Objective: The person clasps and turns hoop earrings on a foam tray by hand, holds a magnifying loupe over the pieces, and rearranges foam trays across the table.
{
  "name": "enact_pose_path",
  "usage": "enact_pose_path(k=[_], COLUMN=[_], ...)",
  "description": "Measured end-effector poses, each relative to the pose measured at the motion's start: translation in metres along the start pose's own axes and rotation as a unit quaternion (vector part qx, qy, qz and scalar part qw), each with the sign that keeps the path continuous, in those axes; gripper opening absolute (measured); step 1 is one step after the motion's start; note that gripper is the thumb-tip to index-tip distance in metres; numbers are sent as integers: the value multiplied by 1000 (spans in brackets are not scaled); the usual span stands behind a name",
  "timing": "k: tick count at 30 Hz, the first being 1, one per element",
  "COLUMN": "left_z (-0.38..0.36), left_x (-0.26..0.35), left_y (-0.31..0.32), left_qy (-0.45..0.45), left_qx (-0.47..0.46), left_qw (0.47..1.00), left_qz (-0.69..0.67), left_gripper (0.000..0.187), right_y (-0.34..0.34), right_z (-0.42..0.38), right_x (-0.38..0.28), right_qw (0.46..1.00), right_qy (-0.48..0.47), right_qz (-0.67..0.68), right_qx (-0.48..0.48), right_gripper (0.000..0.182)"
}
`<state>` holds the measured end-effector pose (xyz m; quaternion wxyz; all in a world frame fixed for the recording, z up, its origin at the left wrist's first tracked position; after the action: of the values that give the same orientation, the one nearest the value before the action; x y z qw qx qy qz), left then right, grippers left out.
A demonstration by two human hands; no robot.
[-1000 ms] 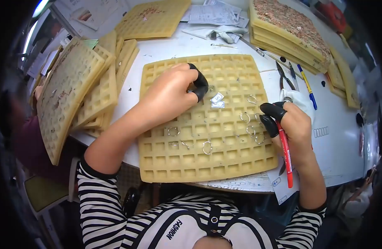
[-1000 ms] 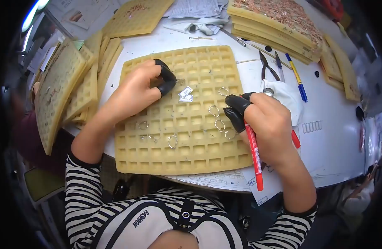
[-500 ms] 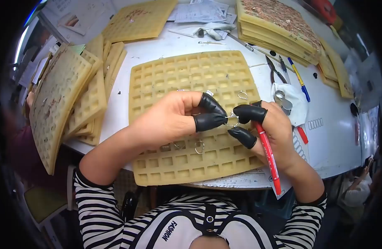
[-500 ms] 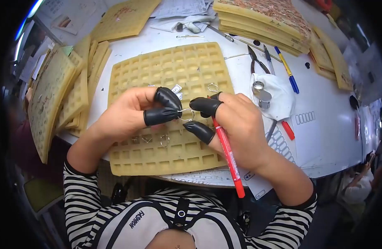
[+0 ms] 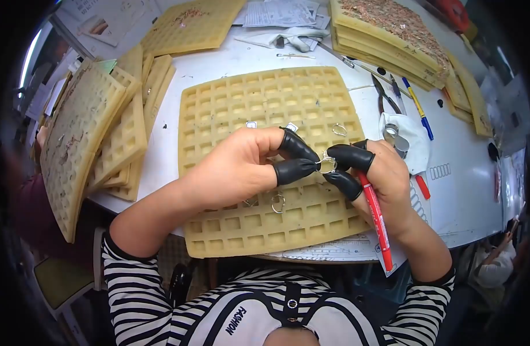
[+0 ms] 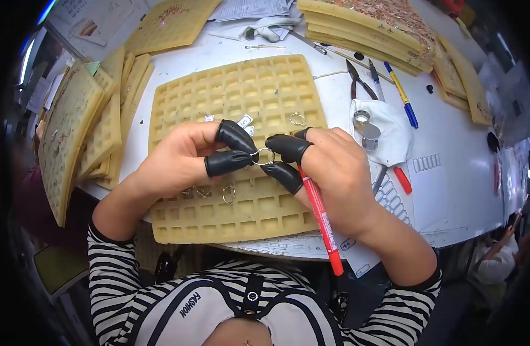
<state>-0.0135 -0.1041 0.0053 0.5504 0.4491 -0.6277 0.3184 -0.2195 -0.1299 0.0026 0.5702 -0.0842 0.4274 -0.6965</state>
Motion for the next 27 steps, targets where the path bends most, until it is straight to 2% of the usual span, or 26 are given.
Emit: enact_pose_path(k=[2, 5, 6, 7, 14, 26, 27], left_z=[0, -1, -1, -3, -3, -4, -4], left_x=[0, 0, -1, 0, -2, -2, -2], left_y=[0, 2, 2, 2, 5, 6, 6], left_qy=[28, 19, 27, -1, 4, 19, 16], left_qx=[-1, -7, -5, -6, -8, -11, -10], left_qw=[999, 1000, 1000, 999, 999, 999, 999], left_qz=[25, 14, 10, 33, 37, 39, 43], left_gripper=[16, 17, 17, 18, 17, 15, 15], right_y=[0, 0, 1, 1, 0, 5, 4], right_z=[0, 0, 0, -1, 1, 0, -1], right_x=[0, -1, -1, -1, -4, -3, -2], right_qw=[1000, 998, 992, 980, 957, 949, 949], right_qy=[5, 36, 84, 131, 198, 223, 214], right_qz=[1, 39, 93, 147, 203, 215, 217], right_qx=[-5, -18, -27, -36, -56, -57, -80], right_gripper=[32, 29, 27, 25, 20, 20, 20])
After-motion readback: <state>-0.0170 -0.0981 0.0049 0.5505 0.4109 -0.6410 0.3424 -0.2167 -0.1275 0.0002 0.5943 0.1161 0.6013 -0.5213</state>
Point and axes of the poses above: each hand's wrist, its own z-axis towards the middle knuckle, its own y-axis out of the palm, x = y × z, the point moved 2 cm from there along z, towards the middle knuckle, and after that the axes turned 2 degrees about -z, right-handed, at the moved point
